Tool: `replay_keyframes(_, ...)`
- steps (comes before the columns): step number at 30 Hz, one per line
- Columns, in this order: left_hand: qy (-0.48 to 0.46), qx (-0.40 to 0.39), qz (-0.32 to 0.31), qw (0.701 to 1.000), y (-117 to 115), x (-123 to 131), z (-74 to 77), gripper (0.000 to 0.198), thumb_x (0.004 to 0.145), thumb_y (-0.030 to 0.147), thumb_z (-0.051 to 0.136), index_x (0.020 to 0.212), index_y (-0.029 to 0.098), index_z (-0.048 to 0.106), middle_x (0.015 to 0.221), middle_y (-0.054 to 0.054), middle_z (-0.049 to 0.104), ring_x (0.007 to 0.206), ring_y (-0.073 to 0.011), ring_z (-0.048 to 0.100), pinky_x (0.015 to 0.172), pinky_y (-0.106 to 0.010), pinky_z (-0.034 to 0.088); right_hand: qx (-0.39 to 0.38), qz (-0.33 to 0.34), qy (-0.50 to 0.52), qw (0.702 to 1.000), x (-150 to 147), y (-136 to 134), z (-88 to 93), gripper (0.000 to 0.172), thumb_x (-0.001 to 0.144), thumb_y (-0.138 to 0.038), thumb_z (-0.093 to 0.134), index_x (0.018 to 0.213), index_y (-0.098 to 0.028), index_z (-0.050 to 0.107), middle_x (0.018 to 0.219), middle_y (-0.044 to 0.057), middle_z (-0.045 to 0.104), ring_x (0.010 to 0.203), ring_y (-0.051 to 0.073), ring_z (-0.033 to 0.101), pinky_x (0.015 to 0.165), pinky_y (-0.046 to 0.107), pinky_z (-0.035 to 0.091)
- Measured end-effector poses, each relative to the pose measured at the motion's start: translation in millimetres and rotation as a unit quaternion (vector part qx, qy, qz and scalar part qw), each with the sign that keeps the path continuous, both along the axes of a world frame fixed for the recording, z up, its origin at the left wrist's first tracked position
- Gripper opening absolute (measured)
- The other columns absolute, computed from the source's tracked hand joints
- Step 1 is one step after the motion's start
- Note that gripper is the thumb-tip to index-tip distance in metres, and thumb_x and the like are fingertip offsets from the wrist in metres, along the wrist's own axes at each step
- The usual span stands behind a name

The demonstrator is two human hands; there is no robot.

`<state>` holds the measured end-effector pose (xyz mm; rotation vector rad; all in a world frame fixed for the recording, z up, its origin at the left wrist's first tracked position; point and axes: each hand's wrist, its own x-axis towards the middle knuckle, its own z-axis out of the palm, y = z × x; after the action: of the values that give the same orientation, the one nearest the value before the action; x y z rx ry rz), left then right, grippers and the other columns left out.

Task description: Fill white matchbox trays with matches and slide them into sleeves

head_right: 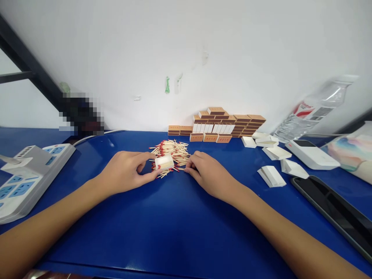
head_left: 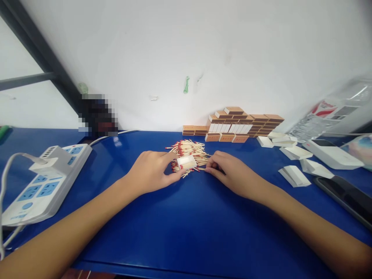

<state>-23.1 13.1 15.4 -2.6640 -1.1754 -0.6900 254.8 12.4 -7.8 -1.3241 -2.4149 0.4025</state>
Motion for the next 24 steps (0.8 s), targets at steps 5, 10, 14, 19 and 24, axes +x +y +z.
replay_keyframes(5, 0.018, -0.032, -0.01, 0.999, -5.8, 3.2, -2.3, 0.031, 0.093, 0.049, 0.063, 0.1, 0.02, 0.073, 0.064, 0.003, 0.064, 0.05, -0.0119, 0.054, 0.05, -0.027, 0.031, 0.017, 0.001, -0.005, 1.0, 8.1, -1.2, 4.6, 0.015, 0.101, -0.025, 0.051, 0.089, -0.021, 0.059, 0.093, 0.007, 0.062, 0.086, 0.022, 0.059, 0.073, 0.034, 0.047)
replay_keyframes(10, 0.039, -0.048, -0.018, 0.998, -10.1, 6.4, -3.8, 0.034, 0.093, 0.05, 0.062, 0.102, 0.019, 0.073, 0.069, 0.0, 0.07, 0.058, -0.0163, 0.063, 0.053, -0.029, 0.036, 0.037, -0.001, -0.006, 0.999, 15.7, 0.0, 3.7, 0.016, 0.102, -0.027, 0.051, 0.091, -0.022, 0.061, 0.094, 0.006, 0.063, 0.083, 0.02, 0.06, 0.072, 0.034, 0.048)
replay_keyframes(14, 0.047, -0.048, -0.016, 0.998, -10.8, 7.1, -3.9, 0.035, 0.094, 0.05, 0.061, 0.104, 0.019, 0.072, 0.069, 0.0, 0.071, 0.059, -0.0176, 0.065, 0.054, -0.029, 0.037, 0.024, 0.006, -0.021, 0.999, 13.8, -1.1, 2.7, 0.014, 0.1, -0.025, 0.054, 0.089, -0.022, 0.061, 0.093, 0.005, 0.063, 0.083, 0.02, 0.061, 0.071, 0.033, 0.047)
replay_keyframes(19, 0.051, -0.055, -0.015, 0.997, -10.4, 7.3, -4.4, 0.035, 0.094, 0.051, 0.06, 0.103, 0.019, 0.072, 0.071, -0.001, 0.072, 0.061, -0.018, 0.066, 0.054, -0.028, 0.036, 0.03, 0.006, -0.017, 0.999, 7.0, -2.4, 2.5, 0.012, 0.1, -0.03, 0.057, 0.091, -0.022, 0.06, 0.092, 0.005, 0.062, 0.084, 0.021, 0.06, 0.071, 0.032, 0.047)
replay_keyframes(24, 0.05, -0.053, -0.019, 0.997, -10.8, 7.4, -6.5, 0.035, 0.094, 0.051, 0.061, 0.106, 0.02, 0.072, 0.073, -0.001, 0.073, 0.06, -0.0177, 0.066, 0.054, -0.029, 0.037, 0.021, 0.014, -0.023, 0.999, 4.7, -0.1, 0.1, 0.016, 0.102, -0.025, 0.052, 0.088, -0.021, 0.058, 0.091, 0.006, 0.061, 0.083, 0.021, 0.06, 0.072, 0.033, 0.048)
